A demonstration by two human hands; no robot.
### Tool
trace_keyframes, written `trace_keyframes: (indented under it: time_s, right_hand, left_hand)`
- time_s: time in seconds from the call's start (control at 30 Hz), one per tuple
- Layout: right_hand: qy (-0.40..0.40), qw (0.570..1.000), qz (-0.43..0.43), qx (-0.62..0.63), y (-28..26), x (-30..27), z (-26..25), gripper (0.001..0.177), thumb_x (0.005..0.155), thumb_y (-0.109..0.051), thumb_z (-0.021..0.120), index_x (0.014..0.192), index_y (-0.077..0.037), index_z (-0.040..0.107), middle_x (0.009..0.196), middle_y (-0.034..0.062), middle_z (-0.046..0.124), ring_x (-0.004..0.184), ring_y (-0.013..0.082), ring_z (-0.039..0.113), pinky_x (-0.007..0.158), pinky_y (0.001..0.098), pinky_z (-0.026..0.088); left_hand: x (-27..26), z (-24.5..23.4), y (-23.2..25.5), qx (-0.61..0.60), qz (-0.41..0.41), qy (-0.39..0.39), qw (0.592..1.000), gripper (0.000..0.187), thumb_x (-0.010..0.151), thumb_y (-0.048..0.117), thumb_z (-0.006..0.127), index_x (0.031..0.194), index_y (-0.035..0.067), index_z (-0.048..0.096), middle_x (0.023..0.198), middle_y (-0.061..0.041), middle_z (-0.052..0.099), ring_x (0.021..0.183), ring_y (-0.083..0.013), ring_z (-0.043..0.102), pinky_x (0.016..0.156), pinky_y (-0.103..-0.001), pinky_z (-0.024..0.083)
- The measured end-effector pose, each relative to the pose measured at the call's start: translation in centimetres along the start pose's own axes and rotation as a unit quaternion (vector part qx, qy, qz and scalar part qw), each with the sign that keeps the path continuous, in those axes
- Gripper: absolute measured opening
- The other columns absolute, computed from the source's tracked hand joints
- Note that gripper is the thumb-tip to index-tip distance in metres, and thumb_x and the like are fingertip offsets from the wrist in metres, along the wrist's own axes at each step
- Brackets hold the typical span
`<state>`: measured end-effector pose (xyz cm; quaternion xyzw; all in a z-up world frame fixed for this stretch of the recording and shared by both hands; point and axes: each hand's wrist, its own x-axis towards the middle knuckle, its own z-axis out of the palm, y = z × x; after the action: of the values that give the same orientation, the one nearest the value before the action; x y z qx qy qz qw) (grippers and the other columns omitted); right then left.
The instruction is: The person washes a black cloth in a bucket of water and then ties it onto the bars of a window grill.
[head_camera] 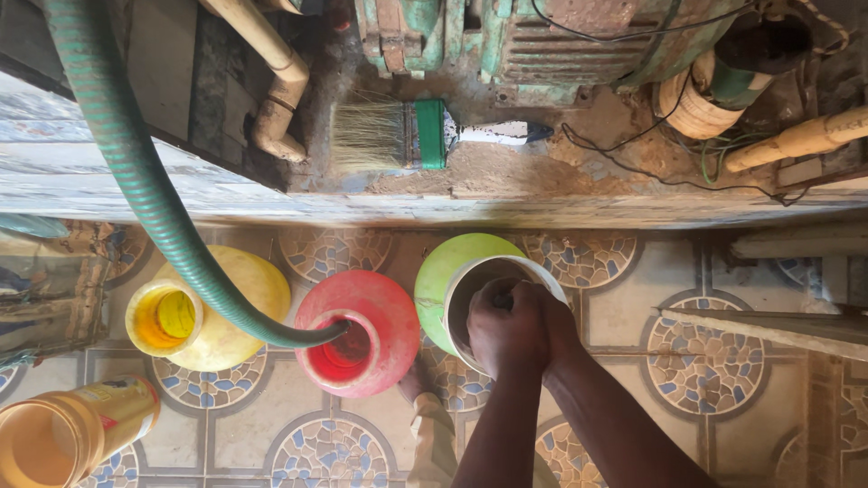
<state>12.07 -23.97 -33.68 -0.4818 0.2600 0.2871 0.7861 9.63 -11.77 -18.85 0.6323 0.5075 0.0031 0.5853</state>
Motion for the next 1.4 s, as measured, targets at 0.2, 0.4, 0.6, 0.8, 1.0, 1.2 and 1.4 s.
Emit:
trace_keyframes:
  time_s: [0.2,0.4,0.6,0.8,1.0,1.2,1.4]
  right_hand:
    - [0.022,0.999,0.030,0.008,-0.5,-0.7,0.9,0.022,0.102,-0.024,0.055,0.107,-0.006,0.067,0.093,0.0058,0.068,0.083,0.0169,0.067,0.072,0.0309,0.056]
    - [0.070,0.997,0.026,-0.004,-1.3,-2.8,3.4,0.028,0.100,-0.031,0.059,0.107,-0.004,0.065,0.090,0.0070,0.068,0.079,0.0190,0.066,0.069,0.0332,0.054]
    - [0.073,0.995,0.031,-0.056,-3.2,-7.8,6.2,0.033,0.094,-0.034,0.061,0.109,-0.006,0.069,0.095,0.0080,0.073,0.089,0.0189,0.069,0.080,0.0345,0.056]
    - [0.020,0.998,-0.031,-0.060,-5.6,-8.9,4.6,0.027,0.091,-0.024,0.069,0.108,-0.002,0.070,0.097,0.0119,0.074,0.090,0.0221,0.070,0.080,0.0396,0.056]
    - [-0.072,0.992,0.051,0.091,-9.2,-7.6,4.1,0.032,0.093,-0.022,0.062,0.112,0.003,0.068,0.100,0.0182,0.074,0.087,0.0257,0.072,0.081,0.0365,0.055]
    - [-0.196,0.978,0.001,-0.068,-15.6,-3.1,7.2,0.045,0.095,-0.030,0.062,0.127,0.002,0.062,0.108,0.0206,0.076,0.088,0.0301,0.077,0.086,0.0429,0.062]
    - [-0.146,0.960,0.020,-0.238,-26.1,-2.7,16.7,0.047,0.093,-0.029,0.066,0.129,0.000,0.061,0.112,0.0197,0.075,0.094,0.0294,0.076,0.089,0.0432,0.061]
  left_hand:
    - [0.4,0.0,-0.1,-0.014,0.029,0.010,0.999,0.025,0.079,0.032,0.065,0.091,0.017,0.080,0.100,-0.005,0.075,0.096,-0.0264,0.072,0.086,-0.041,0.055]
    - [0.6,0.0,-1.2,-0.040,-0.036,-0.050,0.997,0.028,0.082,0.034,0.065,0.096,0.014,0.077,0.098,-0.008,0.078,0.093,-0.0267,0.074,0.087,-0.040,0.055]
    - [1.7,0.5,-7.1,-0.132,-0.003,-0.071,0.989,0.045,0.088,0.038,0.070,0.104,-0.004,0.070,0.107,-0.019,0.069,0.097,-0.0309,0.066,0.088,-0.042,0.053]
    - [3.0,0.7,-9.7,-0.271,-0.062,-0.202,0.939,0.049,0.083,0.038,0.076,0.114,0.000,0.071,0.106,-0.015,0.077,0.098,-0.0252,0.072,0.087,-0.036,0.057]
    - [2.2,3.4,-2.2,-0.317,0.054,-0.214,0.922,0.044,0.081,0.030,0.081,0.113,0.002,0.070,0.107,-0.016,0.077,0.100,-0.0256,0.073,0.089,-0.035,0.058]
    - [0.9,-0.3,9.6,-0.334,0.095,-0.196,0.917,0.037,0.081,0.025,0.080,0.107,0.002,0.071,0.104,-0.016,0.076,0.096,-0.0273,0.073,0.086,-0.037,0.058]
    - [-0.8,-3.4,19.9,-0.360,0.211,-0.159,0.895,0.030,0.081,0.021,0.080,0.101,0.002,0.071,0.100,-0.016,0.075,0.092,-0.0289,0.072,0.083,-0.040,0.057]
